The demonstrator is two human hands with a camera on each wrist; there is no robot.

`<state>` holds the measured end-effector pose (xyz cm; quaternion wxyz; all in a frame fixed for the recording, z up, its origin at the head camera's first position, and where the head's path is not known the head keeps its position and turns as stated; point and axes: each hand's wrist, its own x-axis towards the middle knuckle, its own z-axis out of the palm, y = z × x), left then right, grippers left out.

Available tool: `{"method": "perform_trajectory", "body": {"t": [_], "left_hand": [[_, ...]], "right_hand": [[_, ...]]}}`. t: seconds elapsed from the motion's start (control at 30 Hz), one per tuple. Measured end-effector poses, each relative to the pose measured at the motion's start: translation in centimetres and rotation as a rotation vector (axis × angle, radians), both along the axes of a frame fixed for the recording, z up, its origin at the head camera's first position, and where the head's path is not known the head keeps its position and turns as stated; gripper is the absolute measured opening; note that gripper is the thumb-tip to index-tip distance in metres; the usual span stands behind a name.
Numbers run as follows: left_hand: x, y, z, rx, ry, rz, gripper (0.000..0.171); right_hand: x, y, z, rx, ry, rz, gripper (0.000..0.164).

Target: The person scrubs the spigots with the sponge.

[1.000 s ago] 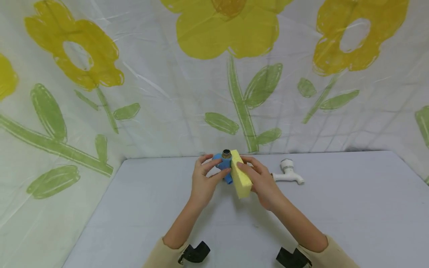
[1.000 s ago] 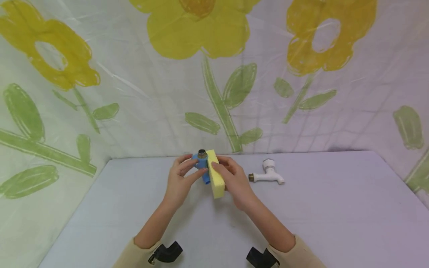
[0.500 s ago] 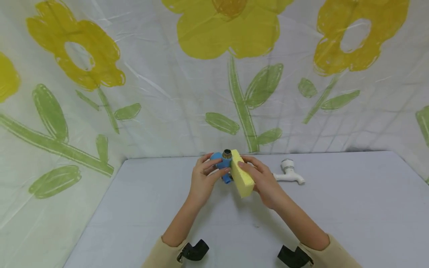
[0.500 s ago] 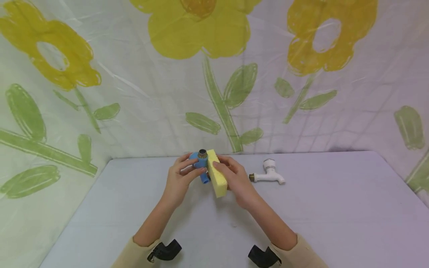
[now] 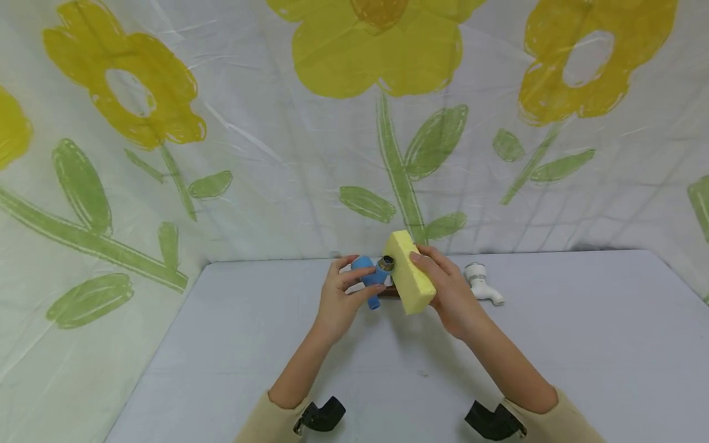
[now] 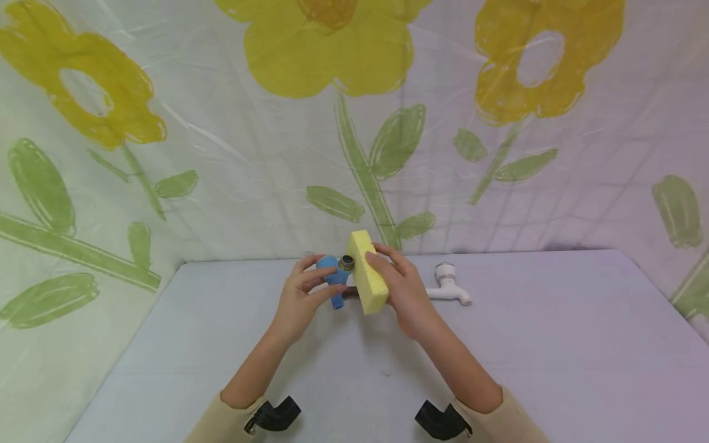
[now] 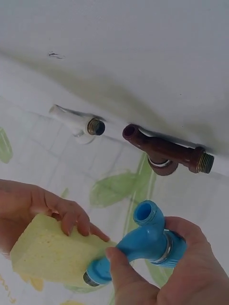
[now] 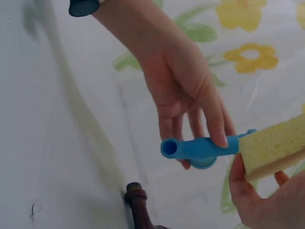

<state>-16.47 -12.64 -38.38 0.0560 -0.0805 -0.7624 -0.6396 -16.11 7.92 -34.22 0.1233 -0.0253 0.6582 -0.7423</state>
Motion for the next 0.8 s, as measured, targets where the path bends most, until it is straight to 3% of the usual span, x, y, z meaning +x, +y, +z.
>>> {"method": "perform_trajectory", "body": {"t": [0.23,0.43,0.63,0.8], "left_hand": [[0.1,-0.2,0.3,-0.018,-0.015,-0.004,0.032],[0.1,-0.5,0.7,-0.056,-0.022,-0.022,0.033],[0.1,-0.6,0.6,-0.053,-0.042,-0.082,0.034],[0.3,-0.8,0.9,-0.104,-0.036,-0.089,0.033]], "right_hand": [[-0.1,-0.5,-0.7,0.019,0.000,-0.012,0.050],[0.2,-0.1,-0.1,0.064,0.048,-0.035,0.051],[-0.2,0.1,-0.7,0.201,0.227,-0.063,0.047],[-0.3,0.4,-1.0,0.359,0.381,-0.091,0.045]]}}
